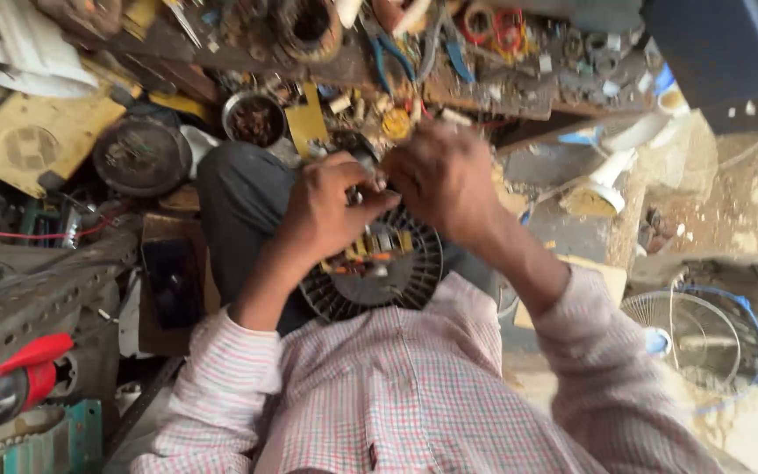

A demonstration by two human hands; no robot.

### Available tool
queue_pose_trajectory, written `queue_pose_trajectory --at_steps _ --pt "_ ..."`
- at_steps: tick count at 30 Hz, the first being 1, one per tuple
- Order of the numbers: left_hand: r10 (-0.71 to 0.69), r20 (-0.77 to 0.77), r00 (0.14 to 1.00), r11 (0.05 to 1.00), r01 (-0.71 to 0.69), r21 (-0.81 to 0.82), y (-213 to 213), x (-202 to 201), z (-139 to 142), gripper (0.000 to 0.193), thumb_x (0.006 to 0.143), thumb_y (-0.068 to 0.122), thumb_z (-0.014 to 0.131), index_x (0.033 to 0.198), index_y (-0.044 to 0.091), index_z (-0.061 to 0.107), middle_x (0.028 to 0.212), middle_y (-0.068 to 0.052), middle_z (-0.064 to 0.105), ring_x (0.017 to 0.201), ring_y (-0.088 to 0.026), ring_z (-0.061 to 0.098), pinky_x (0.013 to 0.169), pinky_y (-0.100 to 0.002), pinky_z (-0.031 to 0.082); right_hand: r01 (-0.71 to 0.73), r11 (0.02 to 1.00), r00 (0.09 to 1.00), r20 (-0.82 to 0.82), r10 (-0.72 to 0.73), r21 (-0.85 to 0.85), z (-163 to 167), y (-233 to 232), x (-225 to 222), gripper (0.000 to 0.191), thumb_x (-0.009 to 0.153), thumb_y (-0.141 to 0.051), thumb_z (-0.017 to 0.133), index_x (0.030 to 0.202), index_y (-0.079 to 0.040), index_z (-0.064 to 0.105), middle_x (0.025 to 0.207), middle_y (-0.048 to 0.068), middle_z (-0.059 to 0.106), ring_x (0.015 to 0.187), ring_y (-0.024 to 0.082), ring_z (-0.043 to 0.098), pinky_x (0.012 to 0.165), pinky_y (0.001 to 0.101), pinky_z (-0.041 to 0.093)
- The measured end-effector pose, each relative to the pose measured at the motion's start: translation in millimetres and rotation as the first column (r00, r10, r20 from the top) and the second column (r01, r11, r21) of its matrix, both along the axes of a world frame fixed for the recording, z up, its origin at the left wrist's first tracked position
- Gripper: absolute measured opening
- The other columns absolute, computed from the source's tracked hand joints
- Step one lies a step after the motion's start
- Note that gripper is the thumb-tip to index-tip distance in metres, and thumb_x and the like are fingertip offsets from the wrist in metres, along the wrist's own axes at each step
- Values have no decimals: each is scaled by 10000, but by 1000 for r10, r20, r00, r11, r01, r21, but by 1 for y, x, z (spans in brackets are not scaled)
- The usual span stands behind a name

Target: The person sits cross-legged and winds copper wire by hand around a small motor armature held in the lap. The wire is fed from a spool and wrapped tightly in successive turns around the armature slots.

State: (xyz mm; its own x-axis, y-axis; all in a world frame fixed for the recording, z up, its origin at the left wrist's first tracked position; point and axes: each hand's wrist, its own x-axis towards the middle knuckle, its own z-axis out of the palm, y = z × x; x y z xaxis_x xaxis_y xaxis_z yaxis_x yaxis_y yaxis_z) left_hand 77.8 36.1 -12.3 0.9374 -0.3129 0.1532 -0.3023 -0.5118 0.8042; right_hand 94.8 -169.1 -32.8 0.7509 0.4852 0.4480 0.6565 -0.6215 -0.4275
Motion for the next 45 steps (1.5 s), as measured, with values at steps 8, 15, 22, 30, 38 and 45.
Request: queue_pose_trajectory --at_steps 8,15,22,30,38,45 --pt "-215 256 942 975 190 119 0 -61 4 105 850 131 718 900 49 761 1427 -155 547 1378 -442 449 1138 -638 328 -164 930 926 -274 260 328 45 -71 -19 131 824 -133 866 829 -86 745 697 -4 643 557 102 506 526 316 376" --pt "-251 513 820 901 4 434 2 -92 -4 170 1010 144 665 1023 4 760 1533 -111 514 1404 -387 472 1185 -656 320 43 936 871 -472 136 349 -44 -32 0 135 866 -134 863 925 -68 761 845 48 703 743 156 664 644 279 525" --pt "185 -140 973 973 -201 -112 -8 -26 -3 220 923 269 759 928 50 746 926 -97 711 776 -253 663 734 -423 511 125 986 978 -183 -104 108 -22 -3 20 79 838 -88 842 869 -111 773 796 84 702 743 231 672 650 385 533" --pt "-180 -249 952 983 169 -66 48 -20 -31 124 932 215 706 929 102 756 997 -54 751 926 -202 732 840 -350 581 -488 857 858 -269 438 -164 19 -18 -85 98 816 -157 800 837 -90 731 781 64 654 713 224 651 580 400 511" --pt "-119 528 841 982 22 186 0 -71 24 127 874 117 656 940 15 692 1217 -155 651 1105 -367 634 938 -518 523 -185 967 939 -260 226 175 -38 -22 -17 139 848 -145 812 953 -83 745 862 57 667 787 267 622 680 394 505" --pt "-33 -149 988 965 71 254 4 -3 -20 333 887 358 836 928 40 750 876 -149 695 841 -300 689 766 -458 544 -54 992 992 109 66 -110 -20 -3 -7 142 704 -88 831 836 -130 801 740 83 662 685 244 616 559 425 458"
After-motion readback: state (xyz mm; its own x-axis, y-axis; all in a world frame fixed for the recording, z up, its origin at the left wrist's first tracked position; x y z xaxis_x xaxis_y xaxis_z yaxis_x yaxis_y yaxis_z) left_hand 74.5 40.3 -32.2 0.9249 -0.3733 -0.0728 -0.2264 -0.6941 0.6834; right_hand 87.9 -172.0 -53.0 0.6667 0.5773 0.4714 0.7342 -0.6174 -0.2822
